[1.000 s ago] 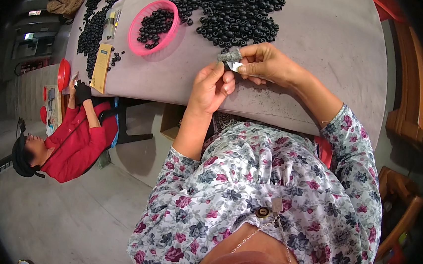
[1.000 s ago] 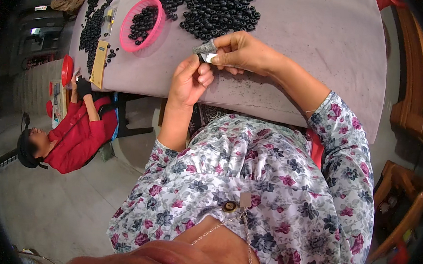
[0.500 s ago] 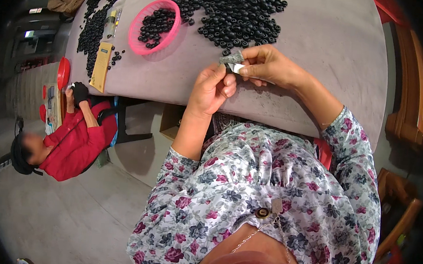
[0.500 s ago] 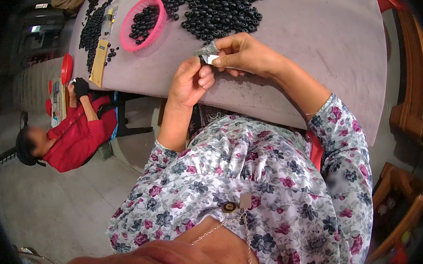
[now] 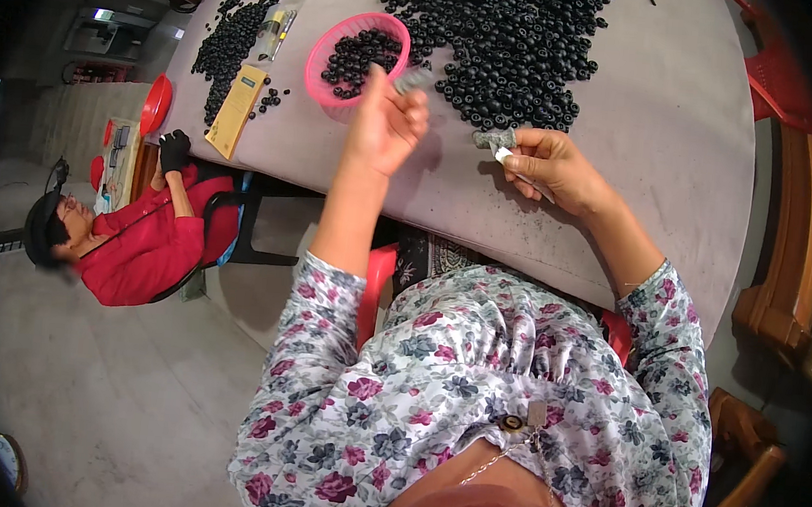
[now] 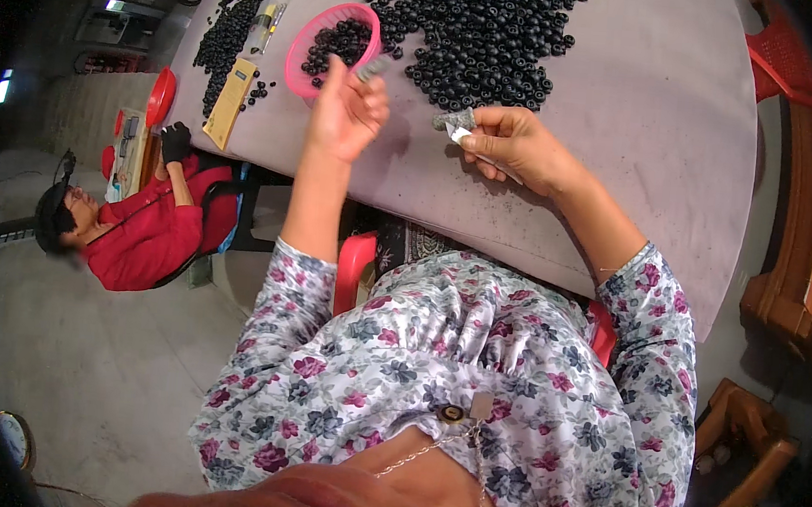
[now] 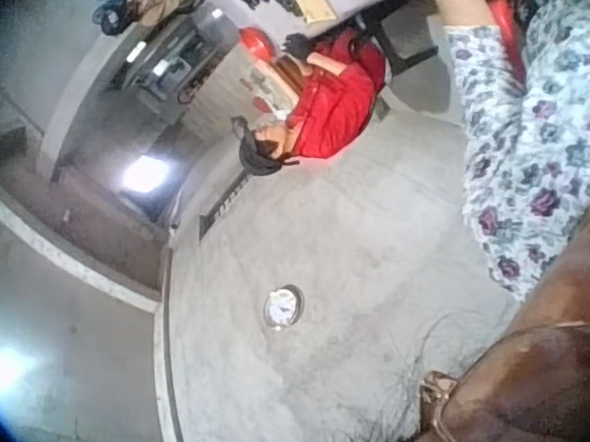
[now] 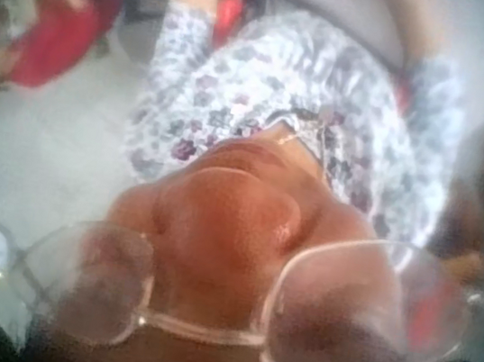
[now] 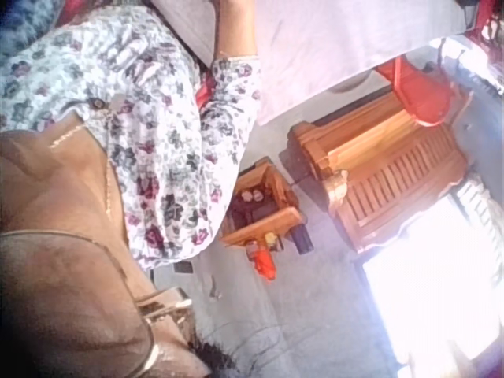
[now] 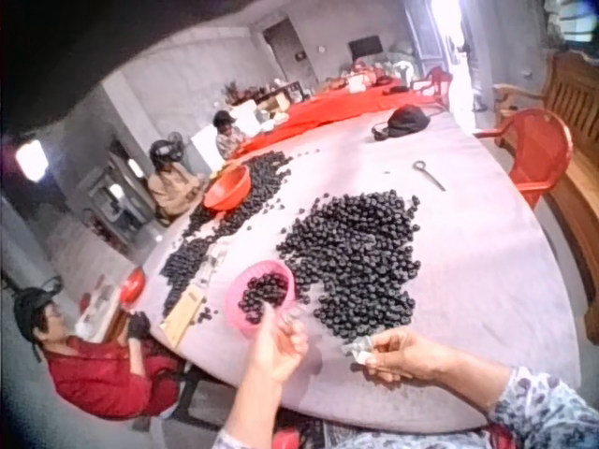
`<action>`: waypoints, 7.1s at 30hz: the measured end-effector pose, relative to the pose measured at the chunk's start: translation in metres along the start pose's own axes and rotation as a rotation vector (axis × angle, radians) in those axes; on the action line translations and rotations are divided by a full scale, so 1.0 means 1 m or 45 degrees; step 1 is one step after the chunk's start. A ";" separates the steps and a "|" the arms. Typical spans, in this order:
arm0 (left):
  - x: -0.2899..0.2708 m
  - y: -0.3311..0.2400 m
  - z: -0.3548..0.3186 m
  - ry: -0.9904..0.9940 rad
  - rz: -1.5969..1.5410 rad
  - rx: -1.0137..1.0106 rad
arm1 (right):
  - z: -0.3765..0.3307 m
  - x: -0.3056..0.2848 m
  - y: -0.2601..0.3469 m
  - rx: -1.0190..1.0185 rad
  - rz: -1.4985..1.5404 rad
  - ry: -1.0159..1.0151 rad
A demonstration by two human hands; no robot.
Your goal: The recorder is wrapping small black spherical objects in silver foil and placing them into a container.
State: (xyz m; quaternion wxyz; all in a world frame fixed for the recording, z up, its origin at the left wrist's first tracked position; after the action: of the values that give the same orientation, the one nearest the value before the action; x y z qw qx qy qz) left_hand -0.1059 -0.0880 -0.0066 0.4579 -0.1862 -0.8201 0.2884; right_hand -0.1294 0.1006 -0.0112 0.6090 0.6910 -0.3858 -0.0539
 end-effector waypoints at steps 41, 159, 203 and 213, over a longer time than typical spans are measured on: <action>0.041 -0.071 -0.053 -0.123 0.949 1.283 | 0.005 -0.001 0.003 -0.086 -0.099 0.073; 0.014 0.109 -0.046 0.230 -0.300 -0.256 | -0.009 0.009 0.005 -0.082 -0.153 0.030; 0.052 0.019 -0.023 -0.041 1.947 1.198 | 0.000 -0.003 0.008 -0.127 0.083 -0.027; 0.020 0.026 -0.037 -0.026 0.806 0.648 | 0.002 -0.008 0.004 -0.148 0.033 -0.115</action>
State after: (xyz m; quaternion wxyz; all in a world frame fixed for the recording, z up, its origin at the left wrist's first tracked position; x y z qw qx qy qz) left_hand -0.0834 -0.0451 0.0051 0.3698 -0.3071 -0.6292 0.6108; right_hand -0.1378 0.1042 -0.0109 0.6307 0.6463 -0.4179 -0.0996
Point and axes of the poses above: each hand's wrist, its own z-axis towards the middle knuckle, its own x-axis out of the palm, y = z × x, the point moved 10 cm from there along z, towards the middle knuckle, and after that the axes turned 9 degrees about -y, right-handed, at the moved point
